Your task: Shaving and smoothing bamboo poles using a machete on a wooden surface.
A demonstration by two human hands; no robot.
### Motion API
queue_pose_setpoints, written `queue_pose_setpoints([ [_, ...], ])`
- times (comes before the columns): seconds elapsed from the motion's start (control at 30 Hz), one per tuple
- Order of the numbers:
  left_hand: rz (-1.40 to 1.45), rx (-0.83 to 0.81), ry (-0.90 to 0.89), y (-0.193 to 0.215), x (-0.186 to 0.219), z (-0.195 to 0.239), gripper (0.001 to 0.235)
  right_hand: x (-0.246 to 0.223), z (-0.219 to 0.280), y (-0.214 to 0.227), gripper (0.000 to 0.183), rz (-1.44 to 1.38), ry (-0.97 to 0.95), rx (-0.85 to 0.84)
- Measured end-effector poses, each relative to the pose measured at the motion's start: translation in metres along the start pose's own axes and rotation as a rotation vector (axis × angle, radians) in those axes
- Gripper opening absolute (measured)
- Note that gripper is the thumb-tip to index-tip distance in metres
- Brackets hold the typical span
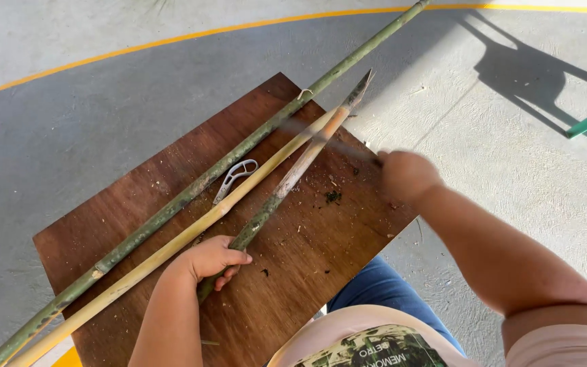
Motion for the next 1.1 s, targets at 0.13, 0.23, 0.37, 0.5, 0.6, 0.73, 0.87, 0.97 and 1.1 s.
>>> queue_pose_setpoints([
  [0.13, -0.024, 0.014, -0.039, -0.005, -0.003, 0.0, 0.029, 0.02, -0.006, 0.005, 0.031, -0.242, -0.228, -0.033],
  [0.23, -0.071, 0.06, -0.045, -0.006, 0.009, 0.001, 0.026, -0.003, 0.006, -0.007, 0.038, -0.06, 0.0, 0.017],
  [0.37, -0.132, 0.065, -0.038, -0.01, -0.002, 0.002, 0.025, 0.024, -0.024, -0.019, 0.039, -0.146, -0.065, 0.033],
  [0.5, -0.163, 0.113, -0.085, -0.015, 0.004, 0.005, 0.026, 0.021, -0.004, 0.003, 0.04, -0.072, -0.067, -0.005],
  [0.6, -0.102, 0.146, -0.037, -0.022, 0.01, 0.012, 0.019, -0.003, 0.012, -0.017, 0.036, 0.054, 0.076, -0.005],
  [0.73, -0.183, 0.22, -0.039, -0.032, 0.011, 0.022, 0.021, 0.03, -0.03, -0.018, 0.045, -0.129, -0.079, 0.052],
  [0.87, -0.262, 0.284, -0.043, -0.039, 0.015, 0.025, 0.023, 0.008, 0.009, -0.002, 0.039, -0.138, -0.095, -0.032],
  [0.97, -0.252, 0.309, -0.016, -0.043, 0.016, 0.028, 0.022, -0.008, 0.01, -0.016, 0.038, 0.049, 0.092, -0.023],
  [1.1, -0.249, 0.353, -0.081, -0.051, 0.015, 0.034, 0.021, 0.023, -0.019, -0.016, 0.034, -0.15, -0.143, 0.035],
])
Point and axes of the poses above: each hand's wrist, its own z-axis away from the middle knuckle, its own y-axis out of the back of the hand, x = y × z, the point moved 2 cm from there along -z, towards the middle knuckle, and after that the axes turned 15 degrees about z, right-handed, at the moved point
